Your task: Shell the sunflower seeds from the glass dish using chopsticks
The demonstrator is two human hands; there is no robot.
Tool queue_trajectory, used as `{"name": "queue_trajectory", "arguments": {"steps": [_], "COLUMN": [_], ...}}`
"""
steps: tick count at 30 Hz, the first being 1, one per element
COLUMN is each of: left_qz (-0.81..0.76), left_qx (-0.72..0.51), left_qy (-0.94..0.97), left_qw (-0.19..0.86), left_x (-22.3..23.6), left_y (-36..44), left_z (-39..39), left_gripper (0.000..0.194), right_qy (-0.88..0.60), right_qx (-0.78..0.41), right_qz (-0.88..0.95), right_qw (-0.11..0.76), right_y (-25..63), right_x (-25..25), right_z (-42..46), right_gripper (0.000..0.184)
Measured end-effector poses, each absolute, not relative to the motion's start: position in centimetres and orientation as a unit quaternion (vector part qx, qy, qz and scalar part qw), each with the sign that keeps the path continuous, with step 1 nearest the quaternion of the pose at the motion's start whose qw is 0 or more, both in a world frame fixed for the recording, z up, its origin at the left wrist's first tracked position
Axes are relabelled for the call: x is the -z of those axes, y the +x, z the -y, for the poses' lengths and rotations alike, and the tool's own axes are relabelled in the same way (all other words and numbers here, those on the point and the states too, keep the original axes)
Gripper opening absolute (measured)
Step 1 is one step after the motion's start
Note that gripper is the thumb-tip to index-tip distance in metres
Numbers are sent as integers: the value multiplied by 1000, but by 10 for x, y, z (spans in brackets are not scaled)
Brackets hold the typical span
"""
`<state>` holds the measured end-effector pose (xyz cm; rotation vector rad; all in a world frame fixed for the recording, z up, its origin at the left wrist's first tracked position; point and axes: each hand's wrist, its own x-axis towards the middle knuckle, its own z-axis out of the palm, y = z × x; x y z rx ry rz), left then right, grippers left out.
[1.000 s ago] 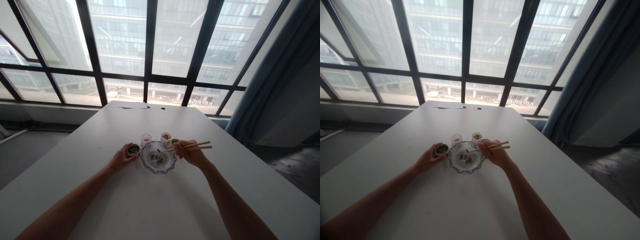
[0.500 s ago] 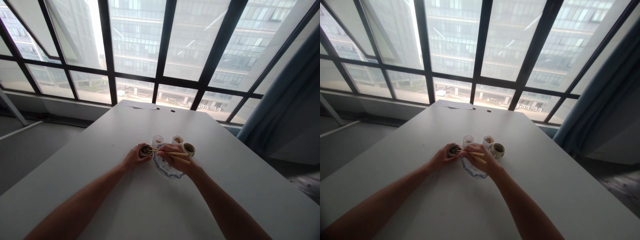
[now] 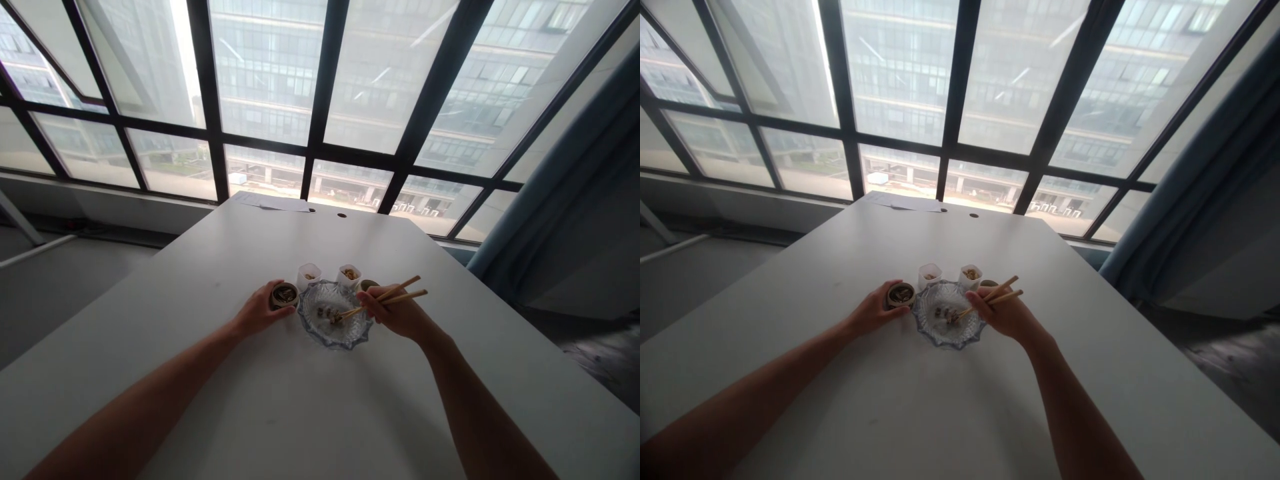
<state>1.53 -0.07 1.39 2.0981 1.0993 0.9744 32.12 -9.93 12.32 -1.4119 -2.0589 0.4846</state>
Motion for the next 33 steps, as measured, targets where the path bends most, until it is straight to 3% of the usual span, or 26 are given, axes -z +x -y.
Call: {"name": "queue_trajectory", "arguments": {"steps": [8,20,33], "left_qz": [-407,-412,-413], "left_qx": [-362,-360,-358], "left_qy": [788,788,788], "left_qw": [286,282,285], "left_x": [-16,-16,-15], "left_y": [14,14,14], "left_z": [2,1,0], "left_gripper": [71,70,71], "right_qy": [-546,-592,-561], "right_qx": [-225,-263,-225], "right_qz": [754,641,715], "right_qw": [287,412,353], "right_y": [326,337,318], "right_x": [-119,-110,-110], "right_z": [100,92,98], "right_gripper": [53,64,52]}}
